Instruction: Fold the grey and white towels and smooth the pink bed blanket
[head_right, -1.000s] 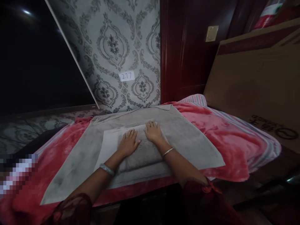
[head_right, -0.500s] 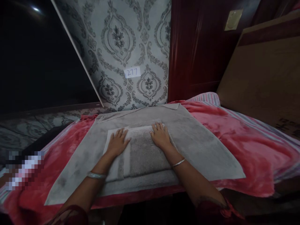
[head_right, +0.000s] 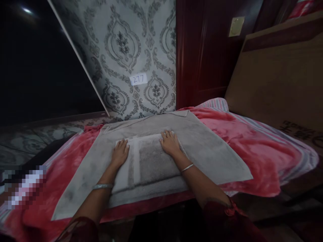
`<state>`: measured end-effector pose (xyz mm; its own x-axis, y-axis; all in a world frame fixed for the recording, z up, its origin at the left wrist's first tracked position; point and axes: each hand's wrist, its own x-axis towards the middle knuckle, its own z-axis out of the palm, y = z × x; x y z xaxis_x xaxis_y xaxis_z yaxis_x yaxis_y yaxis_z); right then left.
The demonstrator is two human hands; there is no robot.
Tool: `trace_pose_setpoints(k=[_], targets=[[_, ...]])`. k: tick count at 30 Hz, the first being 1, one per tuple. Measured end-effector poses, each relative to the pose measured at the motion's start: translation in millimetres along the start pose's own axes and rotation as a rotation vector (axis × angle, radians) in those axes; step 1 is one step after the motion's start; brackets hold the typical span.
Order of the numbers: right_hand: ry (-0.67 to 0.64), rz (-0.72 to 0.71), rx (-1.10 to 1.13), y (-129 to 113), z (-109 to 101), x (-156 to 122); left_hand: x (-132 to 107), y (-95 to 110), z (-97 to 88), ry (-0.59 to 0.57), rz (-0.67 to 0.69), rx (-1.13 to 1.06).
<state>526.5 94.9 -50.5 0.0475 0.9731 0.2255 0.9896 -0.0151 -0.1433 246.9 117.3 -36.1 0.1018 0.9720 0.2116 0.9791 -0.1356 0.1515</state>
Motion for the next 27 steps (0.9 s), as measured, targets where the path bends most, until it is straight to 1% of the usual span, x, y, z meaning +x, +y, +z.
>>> trace_pose_setpoints(k=[3, 6, 10, 13, 16, 20, 24, 27], targets=[[-0.002, -0.001, -0.004, -1, -1, 0, 8, -8, -10.7, 0.001, -0.008, -0.004], [-0.011, -0.001, -0.003, -2, -2, -1, 22, -16, -24.8, 0.016, -0.029, 0.0], [0.002, -0.006, -0.003, -2, -3, -2, 41, -19, -37.0, 0.013, -0.066, -0.016], [0.008, -0.006, 0.001, -2, -1, -2, 49, -17, -37.5, -0.006, -0.096, -0.049], [0.017, -0.005, 0.005, -1, 1, -1, 53, -17, -33.1, -0.029, -0.127, -0.091], [0.039, -0.013, 0.002, 0, 2, -1, 60, -18, -26.6, -0.076, -0.204, -0.158], [0.036, -0.01, 0.005, 0, 1, -2, 69, -21, -24.8, -0.065, -0.254, -0.255], [0.044, -0.001, 0.022, 0, 2, -1, 72, -26, -27.4, -0.07, -0.28, -0.374]])
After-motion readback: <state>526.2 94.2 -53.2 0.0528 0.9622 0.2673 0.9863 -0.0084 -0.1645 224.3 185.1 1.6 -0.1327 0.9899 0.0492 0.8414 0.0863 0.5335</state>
